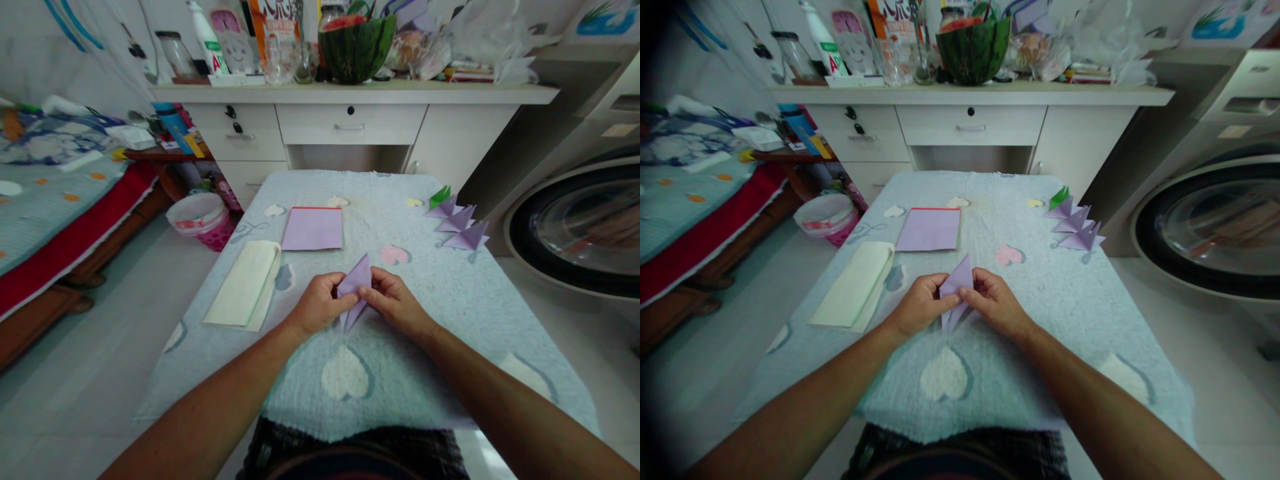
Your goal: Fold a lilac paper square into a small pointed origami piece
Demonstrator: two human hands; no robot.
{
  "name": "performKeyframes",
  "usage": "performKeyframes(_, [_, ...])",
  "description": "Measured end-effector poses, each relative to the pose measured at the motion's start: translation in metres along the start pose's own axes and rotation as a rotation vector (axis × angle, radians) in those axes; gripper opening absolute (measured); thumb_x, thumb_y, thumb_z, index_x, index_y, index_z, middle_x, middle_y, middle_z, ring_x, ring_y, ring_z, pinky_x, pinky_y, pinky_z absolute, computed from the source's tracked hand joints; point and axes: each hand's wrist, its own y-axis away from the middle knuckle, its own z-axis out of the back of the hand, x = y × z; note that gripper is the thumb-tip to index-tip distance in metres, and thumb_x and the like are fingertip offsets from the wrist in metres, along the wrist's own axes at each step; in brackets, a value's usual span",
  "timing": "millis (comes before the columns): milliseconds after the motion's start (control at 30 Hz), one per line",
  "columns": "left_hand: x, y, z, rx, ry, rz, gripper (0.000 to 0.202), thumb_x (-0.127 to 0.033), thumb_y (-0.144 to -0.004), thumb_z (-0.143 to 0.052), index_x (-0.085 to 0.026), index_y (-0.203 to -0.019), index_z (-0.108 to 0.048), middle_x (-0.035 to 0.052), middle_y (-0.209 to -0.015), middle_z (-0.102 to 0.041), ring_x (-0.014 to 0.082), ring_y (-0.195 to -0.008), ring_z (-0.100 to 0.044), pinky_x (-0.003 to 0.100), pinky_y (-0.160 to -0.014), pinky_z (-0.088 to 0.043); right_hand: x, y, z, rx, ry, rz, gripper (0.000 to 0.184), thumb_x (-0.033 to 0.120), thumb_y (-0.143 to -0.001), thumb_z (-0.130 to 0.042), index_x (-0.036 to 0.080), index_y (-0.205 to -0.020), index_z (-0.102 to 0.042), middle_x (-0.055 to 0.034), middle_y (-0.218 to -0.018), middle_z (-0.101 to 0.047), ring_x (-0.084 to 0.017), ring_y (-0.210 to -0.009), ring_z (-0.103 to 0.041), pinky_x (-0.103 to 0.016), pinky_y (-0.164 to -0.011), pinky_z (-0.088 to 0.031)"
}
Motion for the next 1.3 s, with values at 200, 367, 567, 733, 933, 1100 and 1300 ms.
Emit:
performKeyframes(200, [0.001, 0.001, -0.001, 0.042, -0.065, -0.004, 0.021, -0.033, -0.076, -0.066, -0.013, -0.078, -0.062, -0.0050, -0.061, -0.045, 0.0084, -0.056, -0.040, 0.020, -0.051, -0.030, -0.003, -0.001, -0.001, 0.017, -0.037, 0.024, 0.025, 0.040, -0.082, -0.069, 0.018, -0.094, -0.066, -0.0040, -0.088, -0.069, -0.017, -0.080, -0.062, -0.033, -0.077, -0.050])
performKeyframes(367, [0.003, 0.000, 0.001, 0.097, -0.020, -0.002, 0.026, -0.039, -0.078, -0.066, -0.013, -0.079, -0.062, -0.0041, -0.063, -0.047, 0.0091, -0.057, -0.042, 0.021, -0.052, -0.031, 0.002, 0.000, 0.003, -0.045, -0.058, 0.003, 0.025, 0.041, -0.080, -0.070, 0.018, -0.087, -0.066, -0.0017, -0.080, -0.068, -0.015, -0.071, -0.061, -0.029, -0.069, -0.049])
performKeyframes(567, [0.003, 0.001, 0.001, 0.182, -0.018, 0.018, 0.027, -0.040, -0.077, -0.067, -0.013, -0.079, -0.061, -0.0040, -0.063, -0.046, 0.0090, -0.056, -0.041, 0.021, -0.051, -0.029, 0.004, 0.000, 0.013, -0.172, -0.037, 0.020, 0.025, 0.039, -0.080, -0.069, 0.019, -0.069, -0.059, 0.0049, -0.054, -0.049, -0.009, -0.049, -0.045, -0.023, -0.048, -0.035])
performKeyframes(733, [0.001, -0.001, 0.002, 0.107, 0.003, 0.008, 0.029, -0.041, -0.076, -0.067, -0.013, -0.075, -0.060, -0.0040, -0.063, -0.047, 0.0093, -0.058, -0.042, 0.022, -0.054, -0.031, -0.003, -0.001, 0.017, -0.266, -0.070, 0.008, 0.023, 0.036, -0.083, -0.062, 0.019, -0.067, -0.059, 0.0031, -0.054, -0.050, -0.011, -0.049, -0.045, -0.025, -0.049, -0.035])
performKeyframes(933, [0.000, -0.002, 0.007, 0.025, -0.055, -0.002, 0.024, -0.037, -0.077, -0.065, -0.014, -0.074, -0.061, -0.0038, -0.063, -0.048, 0.0098, -0.058, -0.042, 0.022, -0.054, -0.031, -0.001, -0.004, 0.019, -0.328, 0.043, 0.028, 0.023, 0.037, -0.085, -0.057, 0.020, -0.070, -0.056, 0.0025, -0.056, -0.050, -0.013, -0.052, -0.046, -0.027, -0.052, -0.037])
performKeyframes(1100, [-0.004, 0.000, 0.006, -0.053, -0.288, -0.064, 0.012, -0.027, -0.077, -0.061, -0.016, -0.074, -0.063, -0.0038, -0.062, -0.052, 0.0108, -0.058, -0.045, 0.023, -0.055, -0.031, 0.011, -0.001, 0.021, -0.362, 0.621, 0.385, 0.020, 0.026, -0.082, -0.058, 0.021, -0.101, -0.059, -0.0064, -0.098, -0.062, -0.024, -0.095, -0.056, -0.042, -0.090, -0.040])
performKeyframes(1300, [-0.007, 0.001, 0.002, -0.034, -0.538, -0.232, 0.008, -0.016, -0.076, -0.058, -0.018, -0.070, -0.064, -0.0003, -0.068, -0.062, 0.0145, -0.065, -0.056, 0.026, -0.063, -0.038, 0.018, 0.004, 0.011, -0.103, 0.977, 0.530, 0.025, 0.027, -0.084, -0.062, 0.021, -0.107, -0.061, -0.0085, -0.104, -0.064, -0.027, -0.102, -0.051, -0.046, -0.091, -0.032])
